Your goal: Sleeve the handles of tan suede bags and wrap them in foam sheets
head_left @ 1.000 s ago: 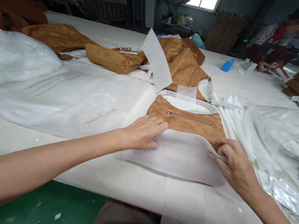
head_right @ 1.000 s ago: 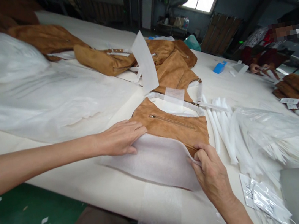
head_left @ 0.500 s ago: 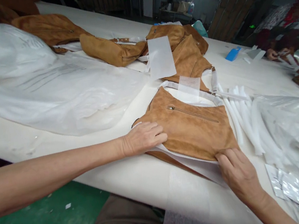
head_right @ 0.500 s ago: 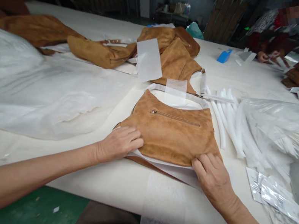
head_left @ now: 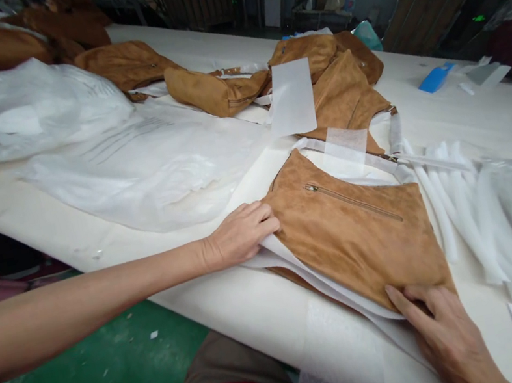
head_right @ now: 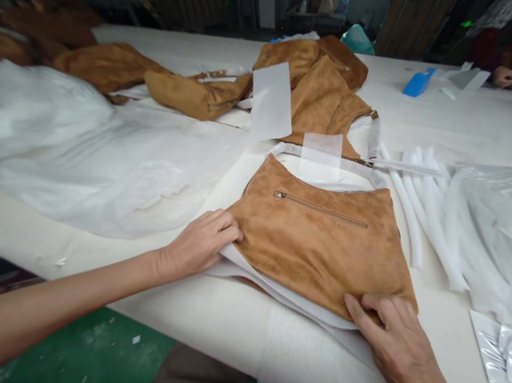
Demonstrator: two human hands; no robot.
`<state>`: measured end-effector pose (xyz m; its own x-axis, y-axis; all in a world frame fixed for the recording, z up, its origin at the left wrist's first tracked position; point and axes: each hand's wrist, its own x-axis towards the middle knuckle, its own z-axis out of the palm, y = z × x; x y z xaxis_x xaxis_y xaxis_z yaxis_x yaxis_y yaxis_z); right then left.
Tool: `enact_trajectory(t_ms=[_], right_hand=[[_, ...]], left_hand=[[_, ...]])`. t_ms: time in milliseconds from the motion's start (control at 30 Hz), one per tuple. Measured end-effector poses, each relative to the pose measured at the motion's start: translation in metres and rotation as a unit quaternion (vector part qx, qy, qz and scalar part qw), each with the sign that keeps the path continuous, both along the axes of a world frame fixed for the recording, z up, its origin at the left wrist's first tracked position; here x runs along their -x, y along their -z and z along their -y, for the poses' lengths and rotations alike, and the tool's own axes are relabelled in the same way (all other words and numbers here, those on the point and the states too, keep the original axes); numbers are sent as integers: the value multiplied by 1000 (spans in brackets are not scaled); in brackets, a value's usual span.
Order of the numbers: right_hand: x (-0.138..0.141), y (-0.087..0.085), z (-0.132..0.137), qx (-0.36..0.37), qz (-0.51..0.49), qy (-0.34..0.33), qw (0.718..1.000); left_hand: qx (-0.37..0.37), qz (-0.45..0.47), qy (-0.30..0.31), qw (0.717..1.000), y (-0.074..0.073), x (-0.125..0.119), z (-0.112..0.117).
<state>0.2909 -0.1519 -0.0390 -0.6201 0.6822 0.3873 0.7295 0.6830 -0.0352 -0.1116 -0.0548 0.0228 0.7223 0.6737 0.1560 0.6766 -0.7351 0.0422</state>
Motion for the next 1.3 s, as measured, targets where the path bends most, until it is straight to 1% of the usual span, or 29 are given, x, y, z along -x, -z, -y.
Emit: enact_trajectory(t_ms=[67, 133, 233, 367, 467, 533, 567, 633, 733, 767, 800, 867, 933, 1000, 1067, 1167, 1233, 1300], right_hand=[[1, -4, -4, 20, -32, 15, 999], [2, -12, -7, 62, -73, 40, 995], [2, -27, -8, 108, -110, 87, 984], [0, -47, -5, 148, -109, 169, 968], [2, -60, -4, 200, -97, 182, 958], [4, -64, -6, 214, -88, 177, 957], [5, -63, -7, 208, -84, 174, 959], [6, -56, -8, 167, -75, 162, 970], [4, -36, -5, 64, -64, 136, 987], [3, -30, -4, 42, -60, 124, 990], [3, -26, -2, 29, -55, 111, 992], [1, -21, 0, 20, -36, 85, 996], [-1, -20, 1, 5, -13, 59, 998], [-4, -19, 0, -8, 5, 41, 999], [-6, -17, -2, -9, 14, 30, 999], [-6, -17, -3, 16, 27, -11, 999], [-2, -28, -5, 55, 32, -49, 997], [8, -46, -10, 123, 28, -67, 990]], left_hand=[[63, 9, -30, 998, -8, 2, -2], [98, 7, -37, 995, -14, 3, -4], [110, 0, -30, 994, -16, 4, -7], [121, 5, -24, 992, -14, 7, -14], [130, 17, -3, 991, -16, 10, -22], [137, 20, 10, 990, -17, 12, -26], [140, 17, 17, 990, -17, 13, -27], [136, 10, 32, 990, -13, 16, -27], [83, 15, 39, 996, 3, 25, -22], [62, 25, 40, 997, 9, 28, -20], [46, 39, 41, 997, 14, 32, -17], [38, 68, 53, 996, 21, 37, -13], [51, 85, 66, 993, 20, 40, -10], [53, 85, 77, 992, 16, 39, -7], [30, 80, 87, 993, 13, 36, -4], [-18, 83, 89, 992, 17, 34, -2], [-28, 86, 83, 993, 23, 36, -1], [-23, 84, 79, 993, 28, 39, -1]])
